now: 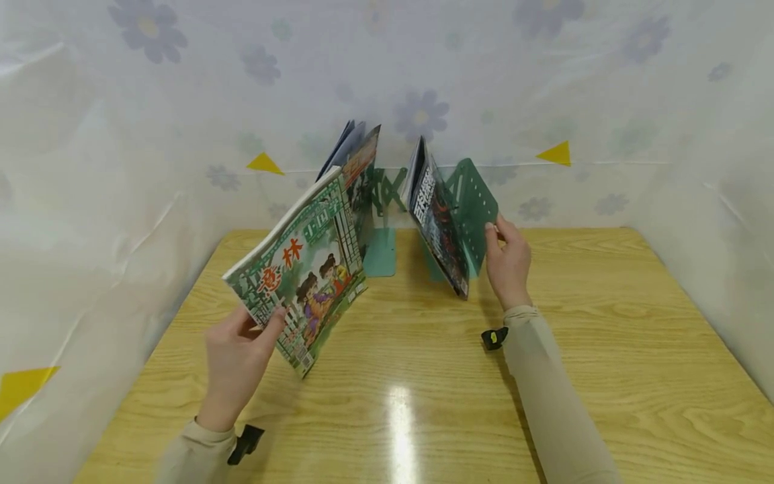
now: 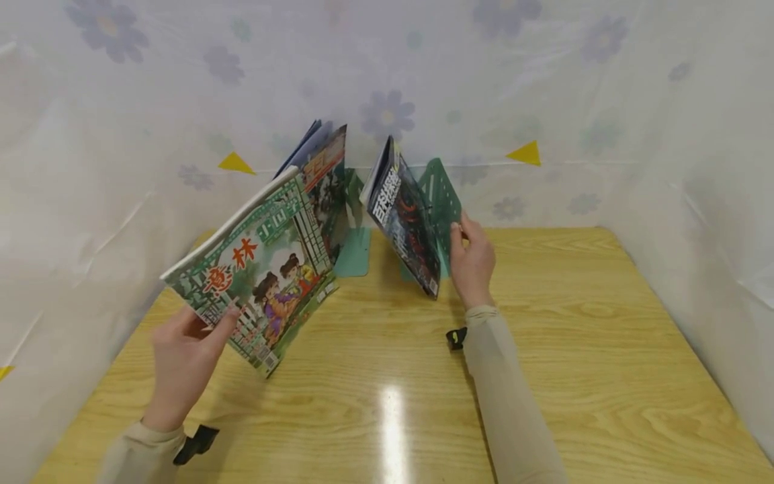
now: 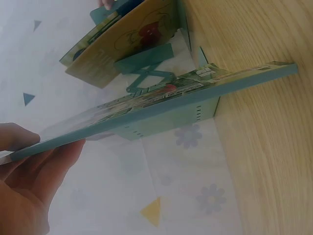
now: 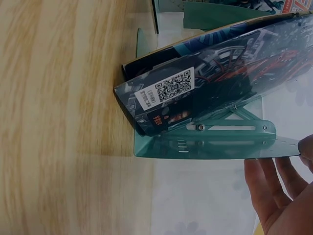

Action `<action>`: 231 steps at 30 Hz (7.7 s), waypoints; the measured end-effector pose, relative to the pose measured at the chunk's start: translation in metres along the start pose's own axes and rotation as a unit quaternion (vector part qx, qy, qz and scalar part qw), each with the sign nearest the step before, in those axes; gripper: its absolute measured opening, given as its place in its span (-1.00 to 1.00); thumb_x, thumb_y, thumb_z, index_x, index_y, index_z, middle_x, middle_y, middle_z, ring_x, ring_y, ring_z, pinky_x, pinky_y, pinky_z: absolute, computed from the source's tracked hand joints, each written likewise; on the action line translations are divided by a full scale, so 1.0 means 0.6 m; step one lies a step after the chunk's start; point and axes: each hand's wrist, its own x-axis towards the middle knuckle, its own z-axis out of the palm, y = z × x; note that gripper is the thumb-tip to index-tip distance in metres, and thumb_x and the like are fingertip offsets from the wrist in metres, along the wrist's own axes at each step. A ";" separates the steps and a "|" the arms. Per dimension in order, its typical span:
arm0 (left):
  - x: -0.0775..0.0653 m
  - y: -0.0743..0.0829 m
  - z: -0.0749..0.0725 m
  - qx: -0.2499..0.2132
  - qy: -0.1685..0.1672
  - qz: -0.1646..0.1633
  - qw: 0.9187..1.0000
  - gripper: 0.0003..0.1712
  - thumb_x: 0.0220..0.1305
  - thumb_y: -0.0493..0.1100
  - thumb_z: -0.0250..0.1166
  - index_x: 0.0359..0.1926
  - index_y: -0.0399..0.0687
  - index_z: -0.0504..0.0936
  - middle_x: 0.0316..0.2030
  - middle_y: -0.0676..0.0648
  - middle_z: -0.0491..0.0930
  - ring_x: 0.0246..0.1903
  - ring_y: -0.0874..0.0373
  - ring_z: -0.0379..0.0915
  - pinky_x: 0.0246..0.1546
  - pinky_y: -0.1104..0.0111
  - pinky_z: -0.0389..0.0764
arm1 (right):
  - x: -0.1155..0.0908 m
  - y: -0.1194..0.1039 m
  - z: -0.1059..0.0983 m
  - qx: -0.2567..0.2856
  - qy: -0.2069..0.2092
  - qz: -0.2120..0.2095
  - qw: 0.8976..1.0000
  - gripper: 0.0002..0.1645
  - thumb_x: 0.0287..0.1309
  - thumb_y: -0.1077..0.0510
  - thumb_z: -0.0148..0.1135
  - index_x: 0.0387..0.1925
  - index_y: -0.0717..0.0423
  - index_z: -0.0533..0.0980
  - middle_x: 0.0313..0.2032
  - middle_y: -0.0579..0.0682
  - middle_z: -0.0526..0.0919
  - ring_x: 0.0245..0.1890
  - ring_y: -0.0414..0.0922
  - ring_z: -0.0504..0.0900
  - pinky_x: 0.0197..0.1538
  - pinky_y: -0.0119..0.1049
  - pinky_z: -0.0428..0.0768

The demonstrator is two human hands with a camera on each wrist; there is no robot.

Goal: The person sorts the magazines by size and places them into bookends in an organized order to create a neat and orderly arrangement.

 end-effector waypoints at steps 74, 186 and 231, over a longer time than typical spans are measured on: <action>0.054 0.004 0.136 0.008 0.049 0.044 0.998 -0.70 0.22 -0.46 0.20 -0.05 -0.28 0.69 -0.22 -0.20 0.71 -0.32 0.04 0.68 -0.54 0.47 0.62 | -0.031 -0.022 -0.009 -0.018 0.011 0.006 1.000 -0.48 0.49 -0.01 0.02 0.38 0.01 0.37 0.19 0.14 0.54 0.03 0.14 0.57 0.06 0.14 0.50; 0.103 -0.013 0.235 0.030 0.032 -0.038 0.998 -0.75 0.43 -0.26 0.15 0.06 -0.28 0.52 -0.21 -0.23 0.63 -0.30 -0.08 0.60 -0.37 0.11 0.60 | -0.029 -0.020 -0.009 -0.003 0.008 0.006 1.000 -0.51 0.49 -0.03 0.01 0.36 -0.11 0.40 0.14 0.11 0.59 0.00 0.09 0.58 0.01 0.09 0.55; 0.064 -0.046 0.163 0.045 0.032 0.081 0.995 -0.79 0.37 -0.32 0.23 -0.04 -0.30 0.68 -0.20 -0.18 0.71 -0.42 -0.01 0.67 -0.60 0.26 0.64 | -0.027 -0.018 -0.019 -0.002 -0.010 0.026 1.000 -0.44 0.47 -0.06 0.03 0.40 -0.01 0.33 0.29 0.09 0.46 0.08 0.12 0.55 0.01 0.10 0.54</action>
